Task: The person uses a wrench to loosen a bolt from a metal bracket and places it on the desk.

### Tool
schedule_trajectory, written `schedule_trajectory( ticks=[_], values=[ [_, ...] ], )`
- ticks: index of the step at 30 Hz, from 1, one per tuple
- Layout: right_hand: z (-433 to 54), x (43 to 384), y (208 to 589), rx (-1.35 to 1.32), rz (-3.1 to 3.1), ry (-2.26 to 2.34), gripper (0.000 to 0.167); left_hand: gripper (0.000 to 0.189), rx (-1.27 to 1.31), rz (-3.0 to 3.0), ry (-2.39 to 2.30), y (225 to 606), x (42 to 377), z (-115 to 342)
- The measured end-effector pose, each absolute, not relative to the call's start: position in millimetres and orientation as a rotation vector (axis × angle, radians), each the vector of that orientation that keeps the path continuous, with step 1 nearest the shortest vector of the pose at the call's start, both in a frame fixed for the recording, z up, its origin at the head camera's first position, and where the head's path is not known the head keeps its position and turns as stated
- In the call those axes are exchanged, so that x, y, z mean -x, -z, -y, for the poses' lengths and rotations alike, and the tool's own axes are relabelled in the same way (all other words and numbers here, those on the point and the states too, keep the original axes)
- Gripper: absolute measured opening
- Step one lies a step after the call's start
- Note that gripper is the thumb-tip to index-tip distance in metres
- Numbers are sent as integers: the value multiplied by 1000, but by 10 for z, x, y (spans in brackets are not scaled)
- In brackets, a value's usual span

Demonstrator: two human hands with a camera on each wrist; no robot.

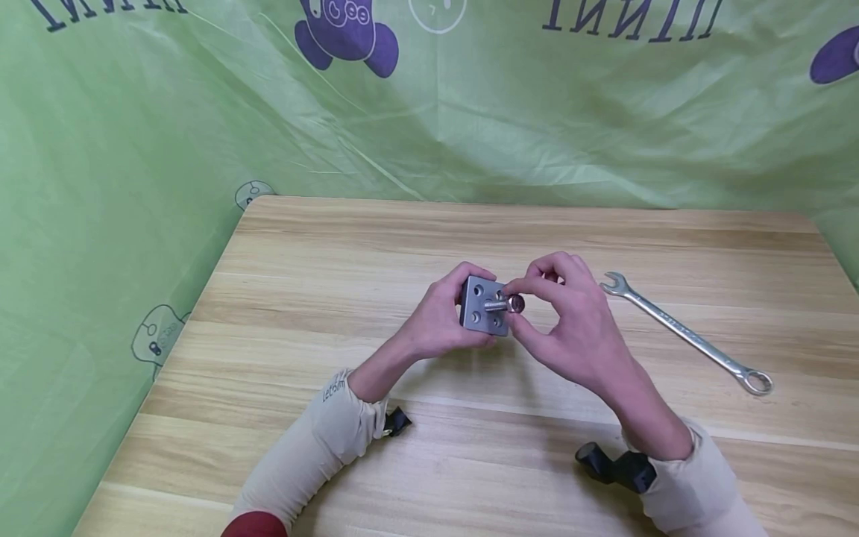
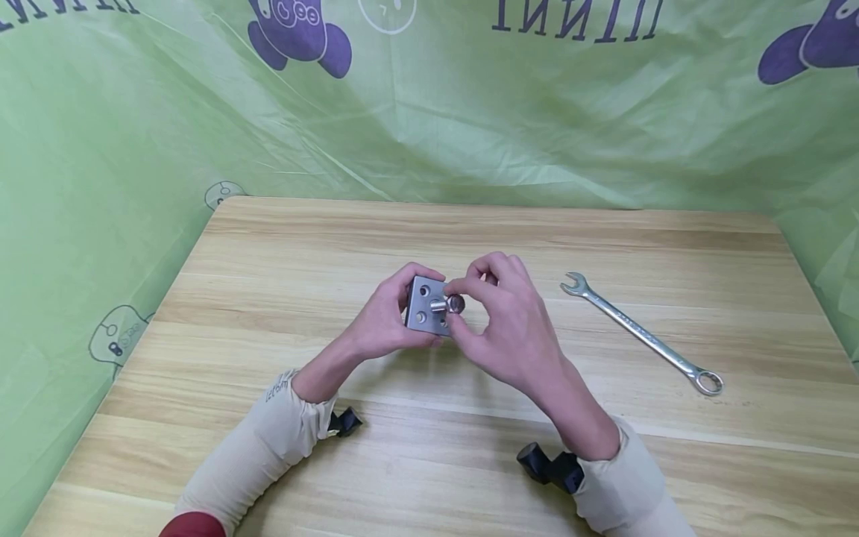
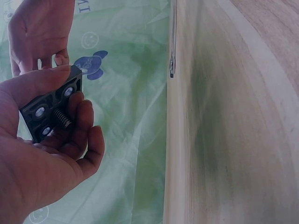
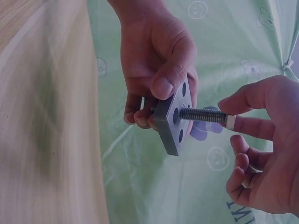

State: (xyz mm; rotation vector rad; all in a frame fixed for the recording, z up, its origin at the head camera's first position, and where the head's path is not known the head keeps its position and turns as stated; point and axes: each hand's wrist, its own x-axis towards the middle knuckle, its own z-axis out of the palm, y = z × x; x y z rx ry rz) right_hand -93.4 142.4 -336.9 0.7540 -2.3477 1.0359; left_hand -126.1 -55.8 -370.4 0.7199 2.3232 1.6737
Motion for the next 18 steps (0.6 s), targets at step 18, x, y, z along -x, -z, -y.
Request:
schedule_trajectory(
  ticks=[18],
  values=[
    [-1450, 917, 3349, -661, 2468, -907, 38, 72, -727, -2317, -1662, 3710, 1265, 559]
  ],
)
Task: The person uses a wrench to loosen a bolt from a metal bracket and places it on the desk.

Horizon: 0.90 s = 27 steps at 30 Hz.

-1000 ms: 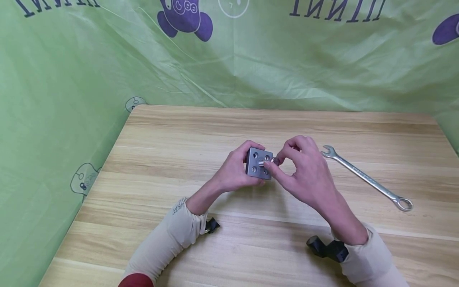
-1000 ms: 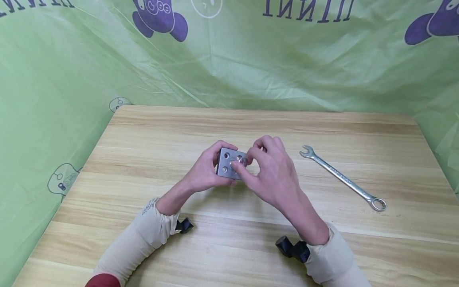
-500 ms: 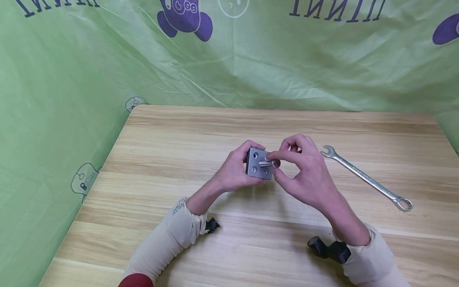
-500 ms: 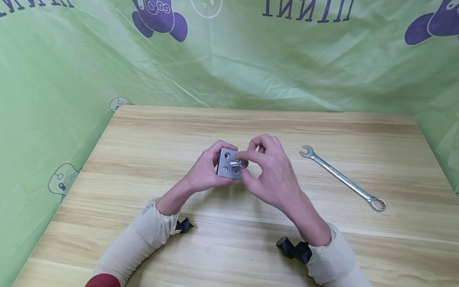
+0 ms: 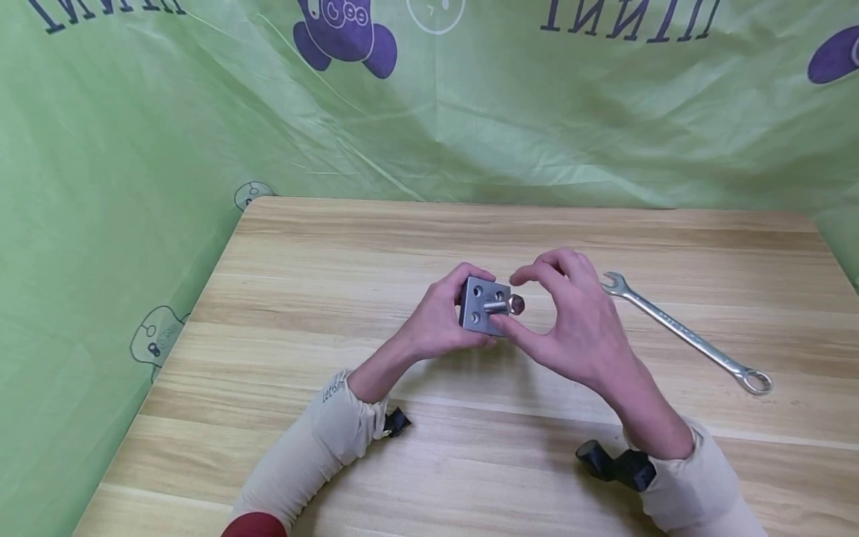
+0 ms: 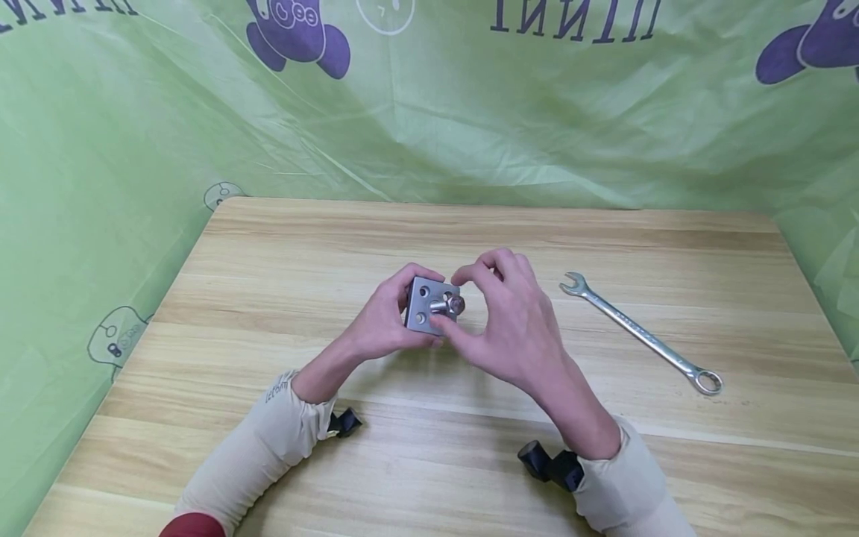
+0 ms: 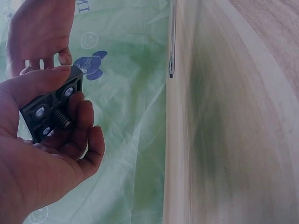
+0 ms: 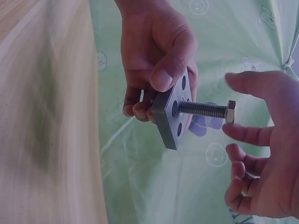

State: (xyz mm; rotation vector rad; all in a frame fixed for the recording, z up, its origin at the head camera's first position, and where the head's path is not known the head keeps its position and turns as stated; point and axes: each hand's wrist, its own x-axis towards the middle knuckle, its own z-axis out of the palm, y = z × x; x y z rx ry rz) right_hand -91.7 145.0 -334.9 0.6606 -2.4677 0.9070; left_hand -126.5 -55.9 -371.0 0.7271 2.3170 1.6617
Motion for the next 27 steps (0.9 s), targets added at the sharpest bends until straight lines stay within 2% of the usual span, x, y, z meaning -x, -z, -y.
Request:
schedule_trajectory(
  ticks=[7, 14, 22, 27],
  values=[
    [-1441, 893, 3348, -515, 2554, -839, 32, 72, -732, -2312, -1674, 3714, 1261, 561],
    [-1428, 899, 3350, -586, 2502, -882, 28, 72, -725, -2320, -1663, 3714, 1264, 558],
    [-1453, 905, 3343, -680, 2434, -1005, 13, 71, -727, -2330, -1660, 3705, 1262, 557],
    [-1461, 919, 3333, -735, 2390, -1052, 15, 71, -729, -2335, -1668, 3704, 1260, 558]
  ],
)
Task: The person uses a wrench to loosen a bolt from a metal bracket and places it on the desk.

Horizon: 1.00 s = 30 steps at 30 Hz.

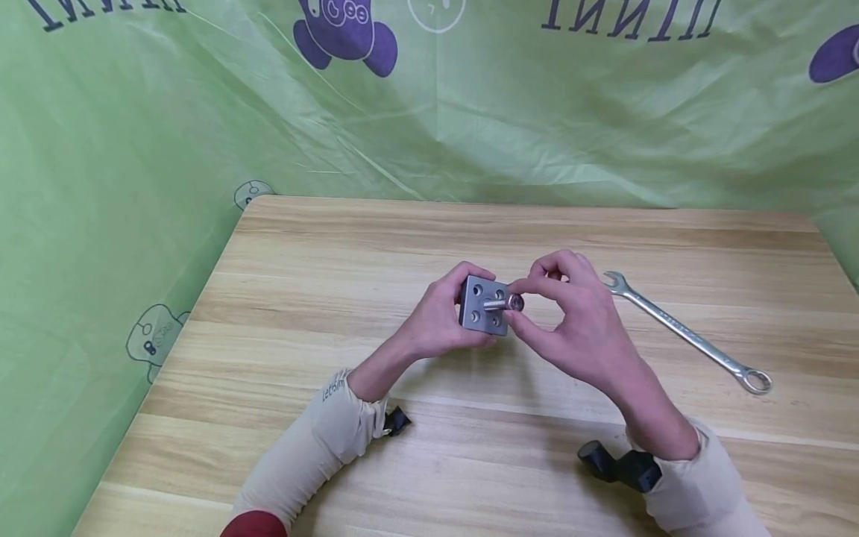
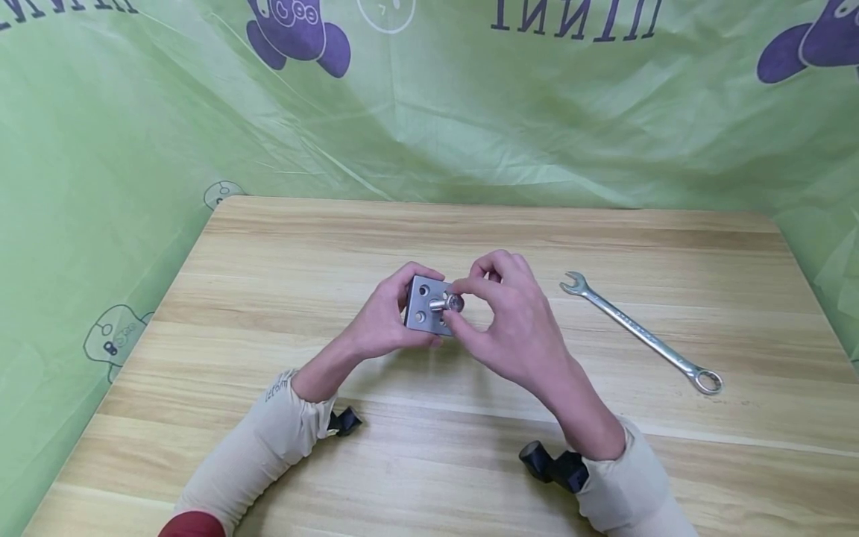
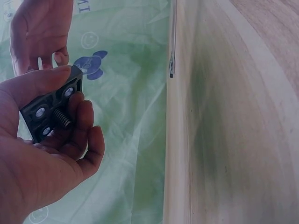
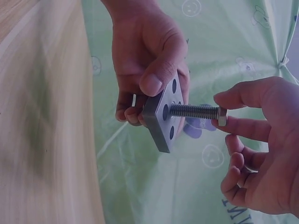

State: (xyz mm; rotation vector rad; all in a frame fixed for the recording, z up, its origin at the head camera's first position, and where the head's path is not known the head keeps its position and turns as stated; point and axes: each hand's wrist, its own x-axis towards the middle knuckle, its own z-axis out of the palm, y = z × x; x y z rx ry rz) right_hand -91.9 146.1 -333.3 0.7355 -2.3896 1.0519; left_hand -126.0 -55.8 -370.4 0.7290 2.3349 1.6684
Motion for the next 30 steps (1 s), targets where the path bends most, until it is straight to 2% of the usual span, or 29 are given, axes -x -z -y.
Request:
schedule_trajectory(
  ticks=[11, 18, 24, 30],
  values=[
    [-1460, 949, 3347, -867, 2273, -1047, 34, 72, -718, -2296, -1689, 3720, 1262, 550],
    [-1467, 924, 3342, -730, 2439, -946, 39, 72, -734, -2307, -1688, 3722, 1265, 555],
    [-1450, 899, 3343, -542, 2510, -873, 35, 72, -737, -2299, -1685, 3722, 1267, 561],
    [-1434, 905, 3359, -613, 2488, -870, 29, 72, -734, -2298, -1684, 3719, 1267, 561]
  ],
)
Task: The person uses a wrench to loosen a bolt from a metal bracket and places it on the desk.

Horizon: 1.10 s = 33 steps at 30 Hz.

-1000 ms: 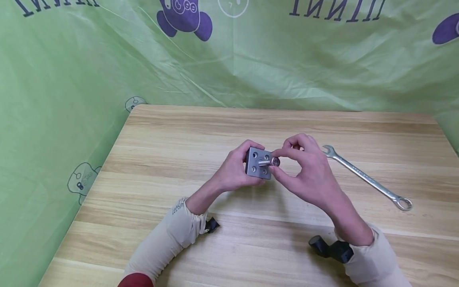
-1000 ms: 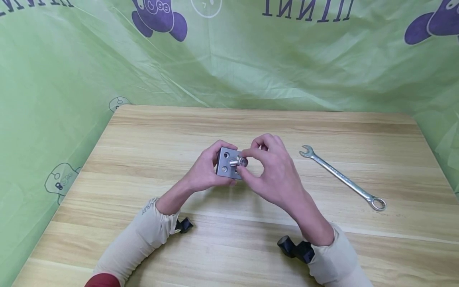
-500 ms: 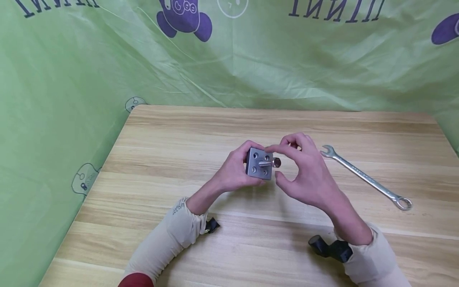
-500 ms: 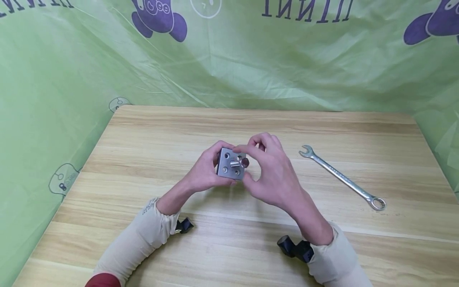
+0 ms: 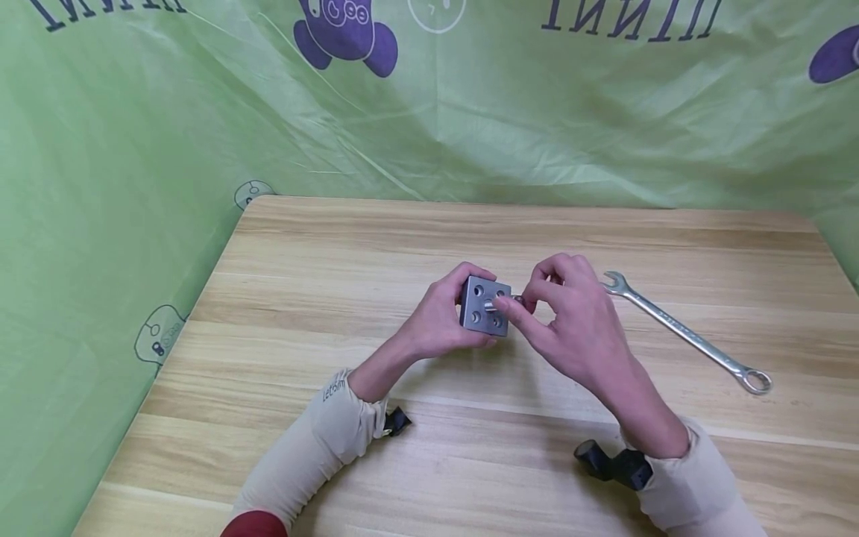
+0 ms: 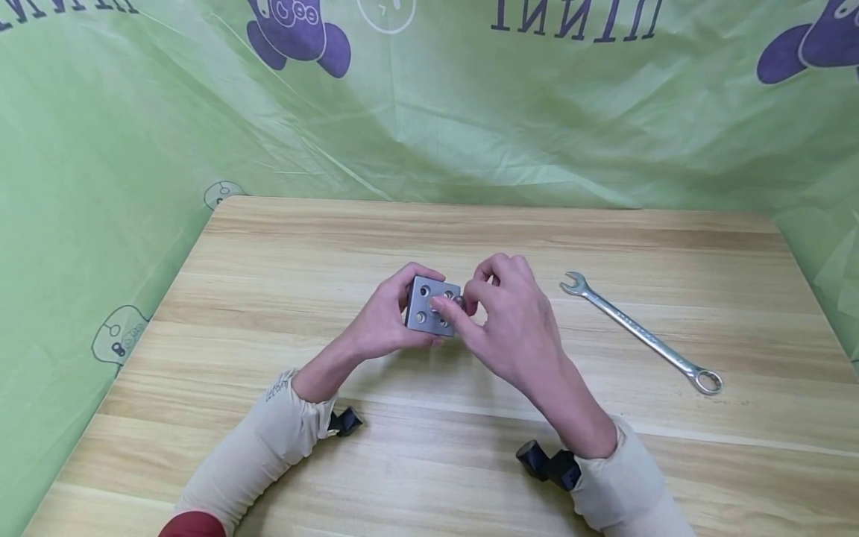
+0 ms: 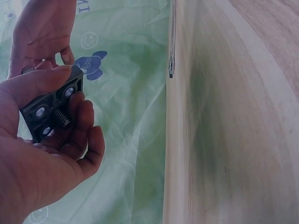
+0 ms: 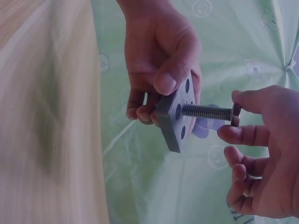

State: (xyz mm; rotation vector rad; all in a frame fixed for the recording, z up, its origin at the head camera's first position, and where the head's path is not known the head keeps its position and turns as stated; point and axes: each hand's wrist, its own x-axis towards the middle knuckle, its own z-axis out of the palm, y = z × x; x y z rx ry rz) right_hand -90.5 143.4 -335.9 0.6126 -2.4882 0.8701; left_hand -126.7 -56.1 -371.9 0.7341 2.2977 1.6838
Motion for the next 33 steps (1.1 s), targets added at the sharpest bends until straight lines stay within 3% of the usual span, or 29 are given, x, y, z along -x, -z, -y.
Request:
schedule_trajectory(
  ticks=[11, 25, 33],
  values=[
    [-1453, 910, 3347, -715, 2416, -1006, 10, 71, -719, -2313, -1673, 3712, 1264, 557],
    [-1461, 942, 3346, -885, 2266, -1046, 33, 72, -714, -2296, -1672, 3717, 1258, 556],
    [-1463, 904, 3328, -667, 2448, -928, 33, 72, -721, -2309, -1669, 3700, 1257, 560]
  ],
)
